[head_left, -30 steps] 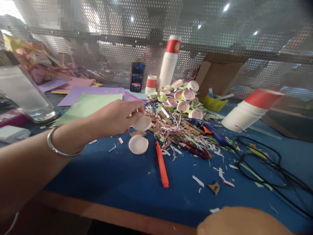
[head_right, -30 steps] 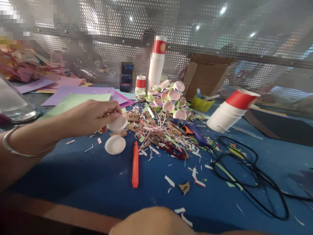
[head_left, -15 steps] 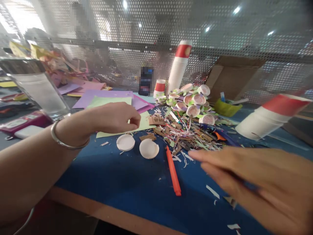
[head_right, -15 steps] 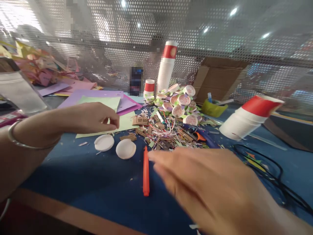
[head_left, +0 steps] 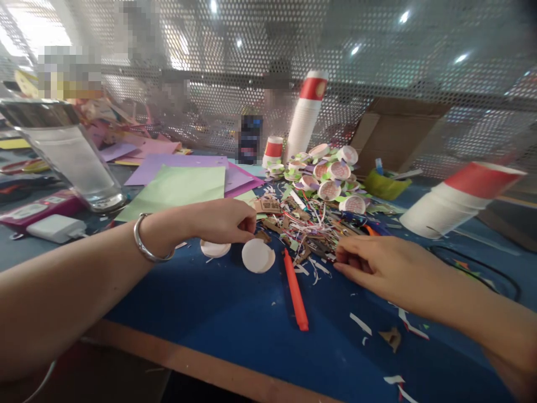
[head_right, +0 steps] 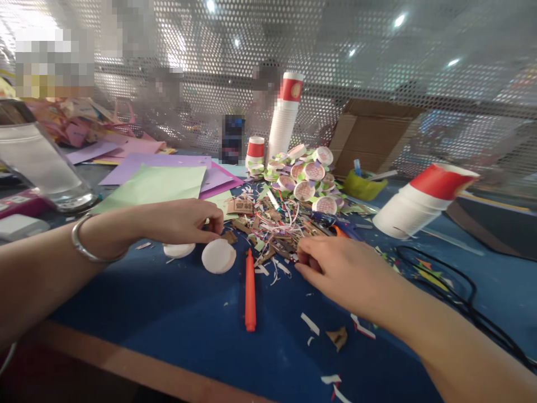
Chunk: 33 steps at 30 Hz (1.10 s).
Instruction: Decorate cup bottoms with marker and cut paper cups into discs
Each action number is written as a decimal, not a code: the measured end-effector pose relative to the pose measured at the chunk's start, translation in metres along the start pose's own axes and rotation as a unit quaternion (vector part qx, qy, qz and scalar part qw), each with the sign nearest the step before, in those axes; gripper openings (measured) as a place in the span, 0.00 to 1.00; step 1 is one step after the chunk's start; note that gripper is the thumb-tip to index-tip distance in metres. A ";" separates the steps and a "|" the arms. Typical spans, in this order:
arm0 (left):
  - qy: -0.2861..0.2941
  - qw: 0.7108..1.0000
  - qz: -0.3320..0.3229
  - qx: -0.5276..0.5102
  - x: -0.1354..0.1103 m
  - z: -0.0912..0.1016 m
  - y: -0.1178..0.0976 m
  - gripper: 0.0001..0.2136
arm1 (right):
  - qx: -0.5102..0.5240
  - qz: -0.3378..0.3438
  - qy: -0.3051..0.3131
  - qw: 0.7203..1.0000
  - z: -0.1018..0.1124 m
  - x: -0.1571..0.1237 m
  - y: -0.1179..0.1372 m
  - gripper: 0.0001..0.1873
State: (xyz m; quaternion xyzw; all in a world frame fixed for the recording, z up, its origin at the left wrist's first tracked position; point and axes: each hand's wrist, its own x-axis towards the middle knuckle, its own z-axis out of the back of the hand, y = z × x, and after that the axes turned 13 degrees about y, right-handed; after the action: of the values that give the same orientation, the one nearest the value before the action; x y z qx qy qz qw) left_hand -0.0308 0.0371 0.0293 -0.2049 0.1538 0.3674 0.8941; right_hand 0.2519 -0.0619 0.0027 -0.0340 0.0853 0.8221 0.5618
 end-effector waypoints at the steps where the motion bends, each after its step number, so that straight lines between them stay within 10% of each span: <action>1: 0.003 1.000 0.001 -0.003 0.000 0.000 -0.001 0.13 | -0.001 -0.006 0.002 1.000 0.001 0.000 0.001 0.07; 25: -0.024 0.998 -0.026 -0.052 0.006 -0.007 -0.004 0.10 | 0.104 -0.017 -0.058 0.993 0.006 -0.001 0.005 0.09; 33: -0.151 0.927 -0.120 -0.321 0.012 -0.007 -0.008 0.18 | 0.406 -0.004 -0.092 0.909 0.003 0.004 0.010 0.07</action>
State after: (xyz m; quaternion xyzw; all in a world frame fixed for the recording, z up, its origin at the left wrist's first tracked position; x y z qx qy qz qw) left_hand -0.0182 0.0357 0.0197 -0.4394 -0.1349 0.3140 0.8307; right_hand 0.2413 -0.0616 0.0063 0.2730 0.3597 0.7137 0.5354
